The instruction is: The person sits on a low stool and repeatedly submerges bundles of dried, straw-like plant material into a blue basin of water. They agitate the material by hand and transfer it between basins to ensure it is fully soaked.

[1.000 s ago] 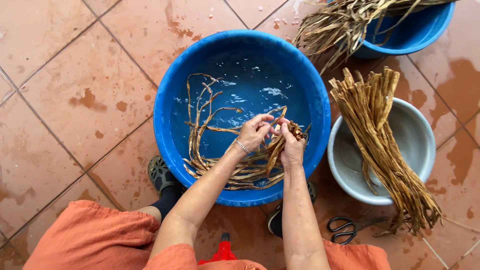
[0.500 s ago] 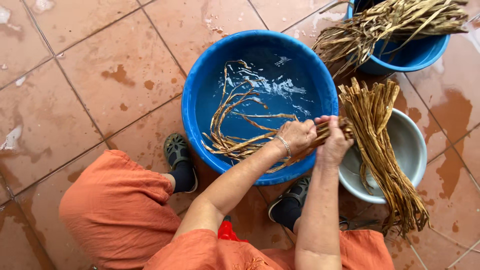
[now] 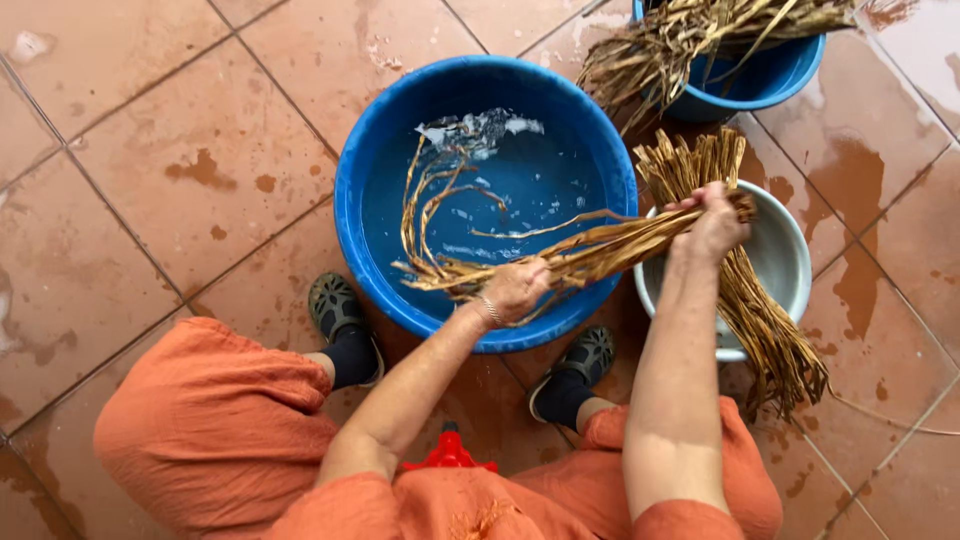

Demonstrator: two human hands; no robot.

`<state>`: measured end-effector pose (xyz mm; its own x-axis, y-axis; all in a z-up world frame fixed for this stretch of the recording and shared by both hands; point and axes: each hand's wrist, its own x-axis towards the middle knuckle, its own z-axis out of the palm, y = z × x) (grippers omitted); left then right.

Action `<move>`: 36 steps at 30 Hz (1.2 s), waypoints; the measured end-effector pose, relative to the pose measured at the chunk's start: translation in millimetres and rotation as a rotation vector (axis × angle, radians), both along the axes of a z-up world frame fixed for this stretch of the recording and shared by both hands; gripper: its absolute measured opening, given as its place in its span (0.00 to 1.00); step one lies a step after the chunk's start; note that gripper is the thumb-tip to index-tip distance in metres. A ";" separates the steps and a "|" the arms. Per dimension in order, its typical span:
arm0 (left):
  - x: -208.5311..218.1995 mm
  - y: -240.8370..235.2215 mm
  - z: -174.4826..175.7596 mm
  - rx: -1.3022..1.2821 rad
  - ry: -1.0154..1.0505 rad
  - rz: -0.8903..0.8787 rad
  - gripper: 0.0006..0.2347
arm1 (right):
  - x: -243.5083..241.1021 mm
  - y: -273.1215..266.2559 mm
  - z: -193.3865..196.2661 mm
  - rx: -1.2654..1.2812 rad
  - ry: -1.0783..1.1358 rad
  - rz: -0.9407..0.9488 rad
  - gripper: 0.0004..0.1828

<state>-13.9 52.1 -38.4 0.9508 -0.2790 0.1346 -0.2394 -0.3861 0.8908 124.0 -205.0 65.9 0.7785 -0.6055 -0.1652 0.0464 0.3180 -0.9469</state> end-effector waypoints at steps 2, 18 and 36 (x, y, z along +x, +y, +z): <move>1.6 13.3 -12.1 0.011 0.004 0.005 0.07 | 14.1 -10.1 -5.7 0.051 0.028 -0.019 0.05; 13.1 94.3 -43.0 0.676 0.113 0.178 0.39 | 11.9 -15.5 -2.3 -0.014 -0.240 0.173 0.06; 20.7 -0.5 -133.8 1.039 0.210 -0.357 0.11 | 7.0 16.6 -10.9 -0.188 -0.306 0.215 0.12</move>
<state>6.7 51.6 -172.2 0.7702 -0.4243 -0.4763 -0.3684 -0.9054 0.2109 131.0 -188.4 55.0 0.8866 -0.4210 0.1914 0.2862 0.1745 -0.9421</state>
